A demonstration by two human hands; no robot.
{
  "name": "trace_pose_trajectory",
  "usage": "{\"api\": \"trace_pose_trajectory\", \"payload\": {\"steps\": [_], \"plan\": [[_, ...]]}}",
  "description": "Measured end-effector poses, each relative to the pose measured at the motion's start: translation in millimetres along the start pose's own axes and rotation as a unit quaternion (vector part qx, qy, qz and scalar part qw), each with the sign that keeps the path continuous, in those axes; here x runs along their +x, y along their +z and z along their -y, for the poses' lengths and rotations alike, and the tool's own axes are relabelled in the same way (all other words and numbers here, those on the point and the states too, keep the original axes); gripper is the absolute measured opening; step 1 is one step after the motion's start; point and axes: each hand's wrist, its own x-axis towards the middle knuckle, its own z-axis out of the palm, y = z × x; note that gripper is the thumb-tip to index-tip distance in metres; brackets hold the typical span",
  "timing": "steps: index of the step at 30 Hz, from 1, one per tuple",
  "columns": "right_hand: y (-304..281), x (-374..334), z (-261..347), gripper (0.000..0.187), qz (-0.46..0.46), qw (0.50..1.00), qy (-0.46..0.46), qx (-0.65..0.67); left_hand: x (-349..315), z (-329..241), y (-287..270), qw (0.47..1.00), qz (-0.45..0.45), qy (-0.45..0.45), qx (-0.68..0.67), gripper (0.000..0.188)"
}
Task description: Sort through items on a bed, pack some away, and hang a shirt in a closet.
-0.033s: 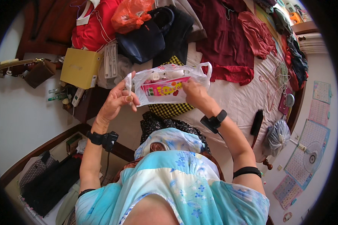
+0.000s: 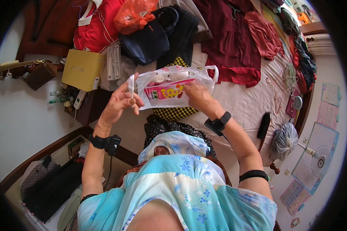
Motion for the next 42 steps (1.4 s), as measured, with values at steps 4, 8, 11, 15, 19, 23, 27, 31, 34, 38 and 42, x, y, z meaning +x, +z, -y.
{"api": "trace_pose_trajectory", "payload": {"steps": [4,8,11,15,19,23,27,31,34,38,42], "plan": [[12,30,19,0.038,-0.031,0.997,-0.063,0.044,-3,-4,-2,1.0,0.0,0.0,-0.004,0.084],[20,63,30,0.063,0.074,0.99,-0.053,0.106,-6,-4,-3,1.0,0.001,0.0,-0.008,0.086],[46,77,22,0.072,0.113,0.988,-0.042,0.093,-8,-3,-4,1.0,0.004,0.004,-0.011,0.086],[68,74,14,0.078,0.057,0.99,0.004,0.13,-10,-2,-5,1.0,0.006,0.007,-0.011,0.087],[87,72,5,0.071,0.004,0.992,-0.029,0.122,-8,-5,-4,1.0,0.0,0.01,0.002,0.088],[80,56,14,0.057,0.095,0.987,-0.078,0.104,-8,-7,-7,1.0,-0.002,0.005,0.0,0.09],[72,20,26,0.044,0.135,0.982,-0.076,0.108,-10,-6,-5,1.0,-0.002,0.01,-0.002,0.09],[67,5,31,0.042,0.164,0.979,-0.055,0.108,-11,-5,-1,1.0,0.004,0.001,0.006,0.091],[70,3,29,0.041,0.155,0.981,-0.066,0.097,-12,-7,-1,1.0,0.01,-0.005,0.013,0.092],[58,2,35,0.04,0.175,0.98,-0.056,0.079,-17,-5,-4,1.0,0.013,-0.01,0.021,0.091],[52,1,37,0.042,0.16,0.981,-0.046,0.1,-20,-2,-4,1.0,0.01,-0.017,0.024,0.092]]}}
